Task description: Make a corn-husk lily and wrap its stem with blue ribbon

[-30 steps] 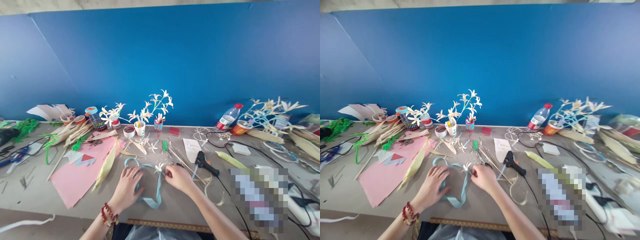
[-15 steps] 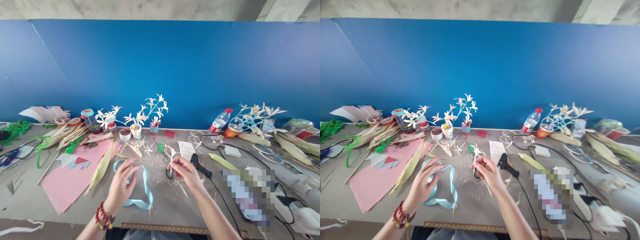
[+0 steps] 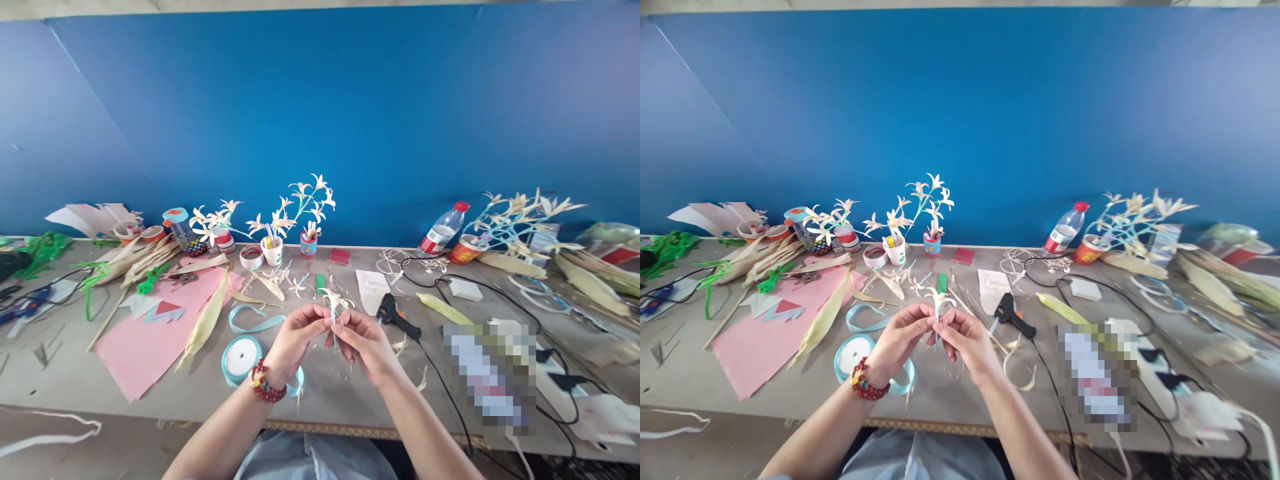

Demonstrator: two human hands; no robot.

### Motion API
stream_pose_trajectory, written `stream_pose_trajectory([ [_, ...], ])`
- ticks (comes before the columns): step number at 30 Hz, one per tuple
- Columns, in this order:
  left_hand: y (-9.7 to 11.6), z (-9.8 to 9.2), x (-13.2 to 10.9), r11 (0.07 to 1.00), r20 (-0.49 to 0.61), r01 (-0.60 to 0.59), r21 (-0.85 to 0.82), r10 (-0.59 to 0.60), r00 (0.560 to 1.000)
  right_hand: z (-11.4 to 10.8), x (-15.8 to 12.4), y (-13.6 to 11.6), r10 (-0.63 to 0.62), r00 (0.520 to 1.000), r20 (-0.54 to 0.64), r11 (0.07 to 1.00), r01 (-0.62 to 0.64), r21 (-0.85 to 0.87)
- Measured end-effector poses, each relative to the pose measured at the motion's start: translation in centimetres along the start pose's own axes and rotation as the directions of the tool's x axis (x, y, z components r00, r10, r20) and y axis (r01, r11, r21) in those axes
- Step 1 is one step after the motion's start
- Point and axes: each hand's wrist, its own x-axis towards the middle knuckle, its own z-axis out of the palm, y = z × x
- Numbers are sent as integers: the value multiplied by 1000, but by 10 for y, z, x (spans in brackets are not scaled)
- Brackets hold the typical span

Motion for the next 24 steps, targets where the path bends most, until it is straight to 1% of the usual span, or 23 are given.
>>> stream_pose_trajectory([
  [6,-6,-2,-1,992,-5,30,-119,-31,1000,2,-4,-1,4,1000,-28,1000,-4,2],
  [10,-9,-4,-1,980,8,6,-199,-5,1000,1,-6,4,18,1000,-3,999,-18,27],
  [12,-10,-4,-2,979,16,1,-203,3,1000,0,-6,8,23,1000,1,999,-23,35],
  [14,-11,-4,-4,985,19,-2,-171,6,1000,1,-7,13,29,999,-15,999,-28,30],
  [16,-13,-5,-5,994,6,-17,-110,17,1000,0,-8,17,22,999,-41,1000,-23,-13],
  [17,-15,-6,-6,997,-10,-24,-76,23,1000,-3,-9,19,8,999,-50,998,-11,-62],
  [19,-18,-9,-6,999,-73,-36,-29,34,997,-16,-11,20,-64,996,-60,965,46,-257],
  [20,-20,-11,-6,999,-107,-22,-24,19,994,-26,-13,20,-118,991,-67,914,82,-397],
  [21,-22,-13,-5,1000,-146,-12,-27,8,989,-40,-14,19,-188,979,-76,820,114,-560],
  [22,-23,-15,-5,999,-173,-5,-38,-2,985,-56,-15,18,-272,958,-88,685,129,-717],
  [23,-24,-16,-4,998,-194,-5,-58,-6,981,-73,-16,17,-349,929,-122,530,89,-843],
  [24,-25,-16,-3,997,-207,-6,-81,-11,978,-91,-17,17,-429,889,-160,360,6,-933],
])
